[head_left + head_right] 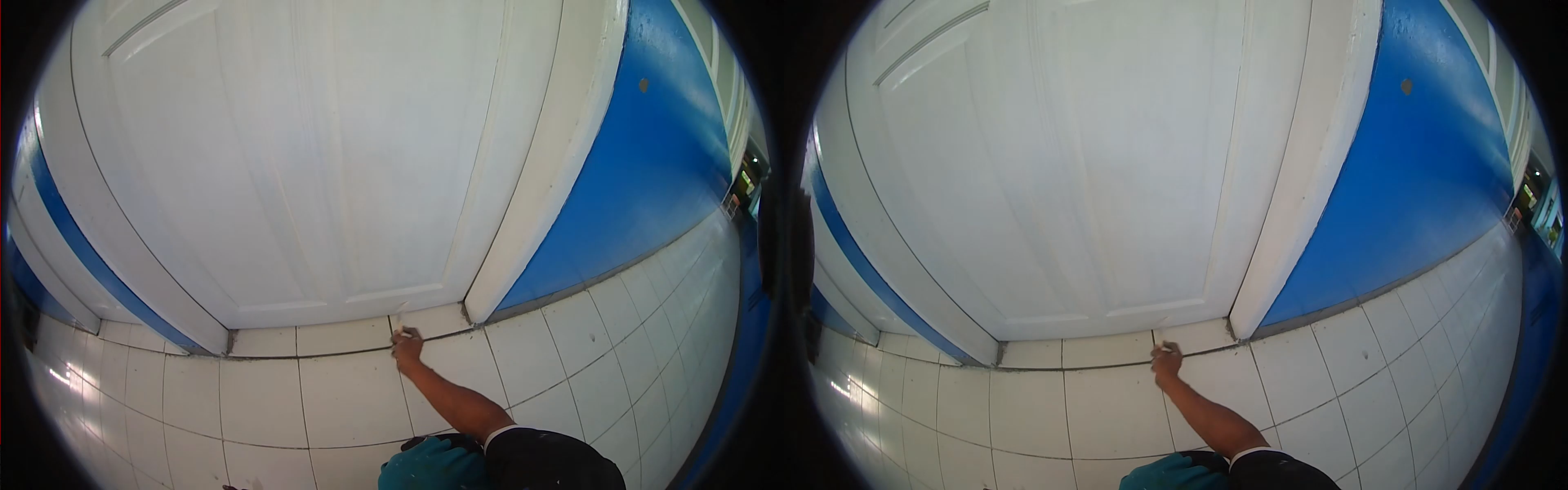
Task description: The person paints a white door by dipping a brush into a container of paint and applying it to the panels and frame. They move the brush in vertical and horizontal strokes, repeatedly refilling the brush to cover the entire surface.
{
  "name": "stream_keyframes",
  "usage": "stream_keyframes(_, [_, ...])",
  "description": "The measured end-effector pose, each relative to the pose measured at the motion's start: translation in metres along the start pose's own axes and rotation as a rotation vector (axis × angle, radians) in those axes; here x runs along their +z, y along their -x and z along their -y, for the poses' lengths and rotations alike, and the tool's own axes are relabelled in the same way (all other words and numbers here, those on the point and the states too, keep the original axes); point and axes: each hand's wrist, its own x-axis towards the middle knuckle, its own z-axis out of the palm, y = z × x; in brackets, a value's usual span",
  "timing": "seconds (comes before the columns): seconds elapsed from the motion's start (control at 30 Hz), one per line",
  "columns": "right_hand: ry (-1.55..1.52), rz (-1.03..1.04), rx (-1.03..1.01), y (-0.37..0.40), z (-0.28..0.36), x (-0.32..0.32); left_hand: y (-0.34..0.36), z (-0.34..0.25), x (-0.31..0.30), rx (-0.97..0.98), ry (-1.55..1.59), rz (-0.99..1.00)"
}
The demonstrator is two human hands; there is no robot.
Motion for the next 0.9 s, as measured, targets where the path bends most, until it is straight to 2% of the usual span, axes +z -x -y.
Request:
stream_keyframes(0.03, [0.059,0.126,0.065,0.016,-0.004,0.01,0.004,-0.003,-0.002,0.02,0.008,-0.003])
stream_keyframes(0.1, [0.415,0.49,0.047,0.038,-0.012,0.023,0.015,-0.011,-0.005,0.06,0.025,-0.008])
stream_keyframes(0.17, [0.446,0.724,0.173,0.088,0.028,0.033,0.026,-0.019,-0.01,0.115,0.038,-0.019])
stream_keyframes(0.3, [0.456,1.016,0.342,0.137,0.106,0.029,0.028,-0.028,-0.033,0.199,0.131,-0.106])
stream_keyframes(0.33, [0.453,1.149,0.436,0.136,0.122,0.027,0.022,-0.036,-0.048,0.121,0.211,-0.132])
stream_keyframes(0.4, [0.42,1.286,0.472,0.146,0.162,0.027,0.01,-0.047,-0.075,-0.045,0.366,-0.176])
stream_keyframes(0.5, [0.354,1.536,0.526,0.161,0.232,0.037,-0.013,-0.016,-0.056,-0.022,0.49,-0.293])
stream_keyframes(0.53, [0.33,1.609,0.524,0.169,0.254,0.045,-0.019,0.009,-0.026,-0.154,0.235,-0.036])
stream_keyframes(0.57, [0.306,1.683,0.524,0.179,0.274,0.053,-0.024,0.015,-0.029,-0.177,0.23,-0.025])
stream_keyframes(0.63, [0.44,1.779,0.356,0.203,0.311,0.07,-0.039,0.027,-0.035,-0.224,0.213,0.0])
stream_keyframes(0.7, [0.615,1.85,0.149,0.227,0.339,0.083,-0.052,0.039,-0.024,-0.271,0.232,-0.081])
stream_keyframes(0.73, [0.777,1.721,0.124,0.246,0.351,0.09,-0.059,0.047,-0.013,-0.299,0.274,-0.097])
stream_keyframes(0.8, [1.067,1.665,-0.202,0.259,0.355,0.098,-0.071,0.058,-0.021,-0.386,0.354,-0.075])
stream_keyframes(0.83, [1.199,1.613,-0.369,0.265,0.355,0.098,-0.084,0.061,-0.037,-0.492,0.565,-0.124])
stream_keyframes(0.87, [1.099,1.546,-0.435,0.277,0.357,0.092,-0.097,0.064,-0.052,-0.604,0.773,-0.177])
stream_keyframes(0.9, [1.16,1.477,-0.636,0.279,0.358,0.084,-0.1,0.071,-0.047,-0.714,0.982,-0.238])
